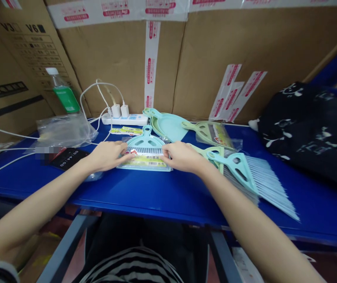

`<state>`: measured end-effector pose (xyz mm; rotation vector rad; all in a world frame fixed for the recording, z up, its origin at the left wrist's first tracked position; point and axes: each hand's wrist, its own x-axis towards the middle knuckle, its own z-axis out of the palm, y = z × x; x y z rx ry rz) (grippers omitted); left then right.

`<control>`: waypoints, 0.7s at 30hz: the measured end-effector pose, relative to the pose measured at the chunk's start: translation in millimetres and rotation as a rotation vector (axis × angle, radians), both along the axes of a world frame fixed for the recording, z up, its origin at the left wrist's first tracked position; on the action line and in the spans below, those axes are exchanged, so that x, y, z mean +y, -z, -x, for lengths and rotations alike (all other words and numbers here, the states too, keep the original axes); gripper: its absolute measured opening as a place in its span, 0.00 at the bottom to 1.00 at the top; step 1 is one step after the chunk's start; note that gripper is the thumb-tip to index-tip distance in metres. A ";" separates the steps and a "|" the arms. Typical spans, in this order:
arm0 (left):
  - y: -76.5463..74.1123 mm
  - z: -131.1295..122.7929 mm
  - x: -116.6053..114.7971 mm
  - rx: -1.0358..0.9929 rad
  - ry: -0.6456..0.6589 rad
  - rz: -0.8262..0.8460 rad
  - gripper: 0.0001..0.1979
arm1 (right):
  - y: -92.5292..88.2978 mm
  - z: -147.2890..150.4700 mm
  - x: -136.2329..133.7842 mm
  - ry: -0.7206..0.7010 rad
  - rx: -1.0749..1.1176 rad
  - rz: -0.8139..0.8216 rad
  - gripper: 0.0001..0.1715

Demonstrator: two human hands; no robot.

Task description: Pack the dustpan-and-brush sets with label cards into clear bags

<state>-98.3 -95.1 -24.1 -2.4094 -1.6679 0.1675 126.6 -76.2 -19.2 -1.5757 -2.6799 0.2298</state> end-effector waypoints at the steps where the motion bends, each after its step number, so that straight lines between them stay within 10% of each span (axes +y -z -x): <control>1: 0.7 -1.4 -0.6 -0.001 -0.016 -0.010 0.28 | -0.2 1.3 -0.9 0.014 -0.011 -0.012 0.15; 8: 3.6 -3.0 -3.5 -0.023 -0.024 -0.061 0.29 | 5.9 3.6 -1.0 -0.021 0.022 -0.173 0.10; 13: 7.6 -2.0 -2.5 -0.062 0.044 -0.174 0.22 | 18.0 3.2 4.9 -0.356 0.164 -0.312 0.10; 21: 8.7 -1.5 2.4 -0.056 0.554 -0.133 0.14 | 26.9 3.2 8.8 -0.577 0.070 -0.428 0.22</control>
